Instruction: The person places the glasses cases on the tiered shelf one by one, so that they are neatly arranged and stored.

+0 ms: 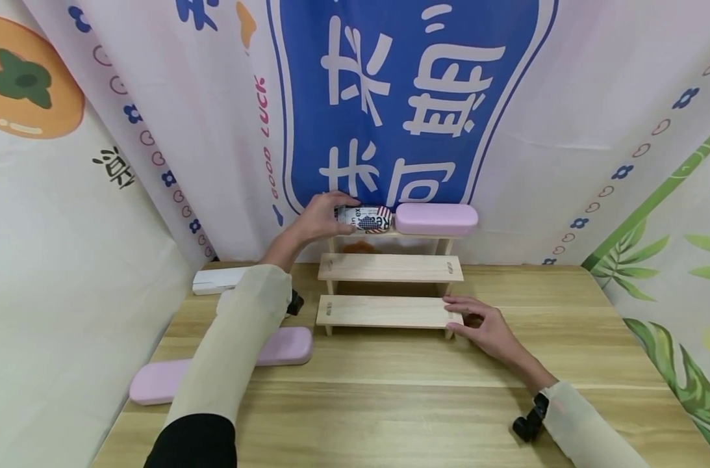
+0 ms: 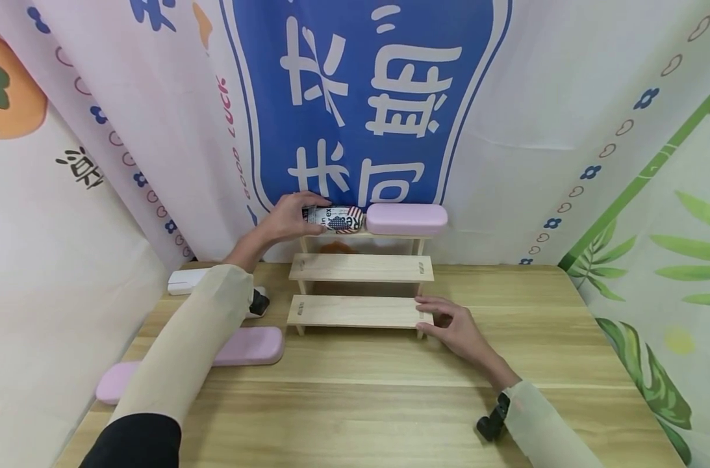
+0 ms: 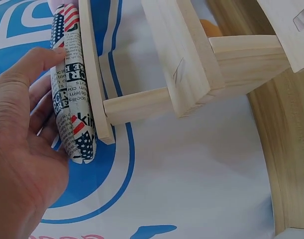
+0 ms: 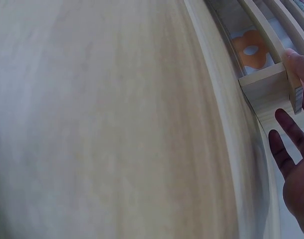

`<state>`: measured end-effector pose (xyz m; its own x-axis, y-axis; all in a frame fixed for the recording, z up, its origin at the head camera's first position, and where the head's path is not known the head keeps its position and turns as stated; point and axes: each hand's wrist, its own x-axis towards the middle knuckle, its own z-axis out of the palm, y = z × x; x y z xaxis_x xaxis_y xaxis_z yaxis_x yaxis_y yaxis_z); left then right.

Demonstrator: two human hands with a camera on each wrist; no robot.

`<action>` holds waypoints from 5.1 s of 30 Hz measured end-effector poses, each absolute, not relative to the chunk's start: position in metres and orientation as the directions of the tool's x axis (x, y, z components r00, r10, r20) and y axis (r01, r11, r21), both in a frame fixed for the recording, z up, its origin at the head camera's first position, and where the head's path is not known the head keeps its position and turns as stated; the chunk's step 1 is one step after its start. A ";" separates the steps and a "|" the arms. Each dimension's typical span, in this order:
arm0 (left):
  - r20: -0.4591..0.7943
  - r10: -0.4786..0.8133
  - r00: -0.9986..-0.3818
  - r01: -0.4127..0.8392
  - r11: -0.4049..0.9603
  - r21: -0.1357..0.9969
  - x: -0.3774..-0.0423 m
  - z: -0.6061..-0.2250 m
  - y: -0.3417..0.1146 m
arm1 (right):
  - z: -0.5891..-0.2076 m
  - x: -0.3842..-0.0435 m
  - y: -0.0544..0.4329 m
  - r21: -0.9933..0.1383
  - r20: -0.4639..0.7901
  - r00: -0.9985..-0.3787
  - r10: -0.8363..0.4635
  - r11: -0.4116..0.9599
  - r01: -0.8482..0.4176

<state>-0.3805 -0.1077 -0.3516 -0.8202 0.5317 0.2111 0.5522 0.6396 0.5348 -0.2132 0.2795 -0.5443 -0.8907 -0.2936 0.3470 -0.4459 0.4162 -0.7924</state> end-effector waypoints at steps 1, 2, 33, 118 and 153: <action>0.210 0.529 -0.822 0.549 0.640 0.538 -0.380 -0.352 -0.107 | -0.544 -0.213 0.279 -0.794 0.347 -0.890 -0.294 0.414 -0.446; 0.210 0.526 -0.824 0.546 0.641 0.539 -0.380 -0.352 -0.107 | -0.545 -0.213 0.280 -0.794 0.347 -0.891 -0.294 0.414 -0.446; 0.339 0.583 -0.738 0.669 0.570 0.478 -0.356 -0.339 -0.117 | -0.543 -0.215 0.280 -0.791 0.335 -0.898 -0.285 0.433 -0.432; 0.162 0.620 -0.767 0.579 0.562 0.591 -0.231 -0.449 -0.254 | -0.543 -0.213 0.278 -0.802 0.331 -0.904 -0.271 0.423 -0.421; 0.061 0.627 -0.776 0.562 0.646 0.517 -0.222 -0.489 -0.278 | -0.543 -0.216 0.279 -0.810 0.310 -0.915 -0.260 0.431 -0.397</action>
<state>-0.2221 -0.2780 -0.4887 -0.7765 0.6272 0.0608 0.5620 0.6457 0.5170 -0.2158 0.2790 -0.5430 -0.9146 -0.2601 0.3095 -0.3969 0.4315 -0.8101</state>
